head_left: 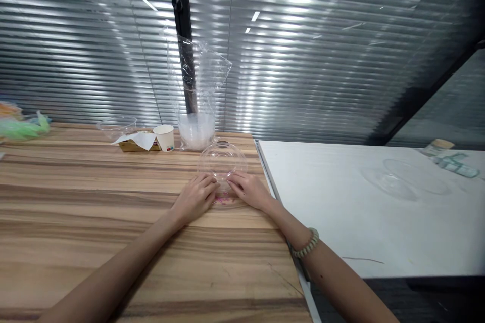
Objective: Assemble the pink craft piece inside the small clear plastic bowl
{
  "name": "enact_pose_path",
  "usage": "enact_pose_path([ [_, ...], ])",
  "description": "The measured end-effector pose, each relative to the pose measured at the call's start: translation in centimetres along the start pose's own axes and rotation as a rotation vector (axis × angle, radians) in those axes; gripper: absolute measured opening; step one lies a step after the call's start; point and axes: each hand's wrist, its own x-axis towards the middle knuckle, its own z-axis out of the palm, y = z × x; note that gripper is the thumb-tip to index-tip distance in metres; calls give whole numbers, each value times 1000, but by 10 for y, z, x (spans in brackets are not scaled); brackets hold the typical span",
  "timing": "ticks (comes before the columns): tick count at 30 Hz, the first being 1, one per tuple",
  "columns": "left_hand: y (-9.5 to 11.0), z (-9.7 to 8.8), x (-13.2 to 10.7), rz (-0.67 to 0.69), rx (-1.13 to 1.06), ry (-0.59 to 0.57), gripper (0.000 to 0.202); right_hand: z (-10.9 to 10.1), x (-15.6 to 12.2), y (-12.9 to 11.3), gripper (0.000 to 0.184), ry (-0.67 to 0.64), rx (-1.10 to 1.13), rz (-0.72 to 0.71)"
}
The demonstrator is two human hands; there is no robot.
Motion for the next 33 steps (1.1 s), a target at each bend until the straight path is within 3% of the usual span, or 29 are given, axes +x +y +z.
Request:
enact_pose_path([
  [16, -2, 1, -1, 21, 22, 25, 18, -1, 0, 1, 21, 32, -3, -12],
  [29, -7, -1, -4, 60, 55, 149, 20, -8, 1, -5, 26, 80, -49, -6],
  [33, -7, -3, -4, 38, 73, 240, 20, -7, 1, -5, 25, 175, -10, -5],
])
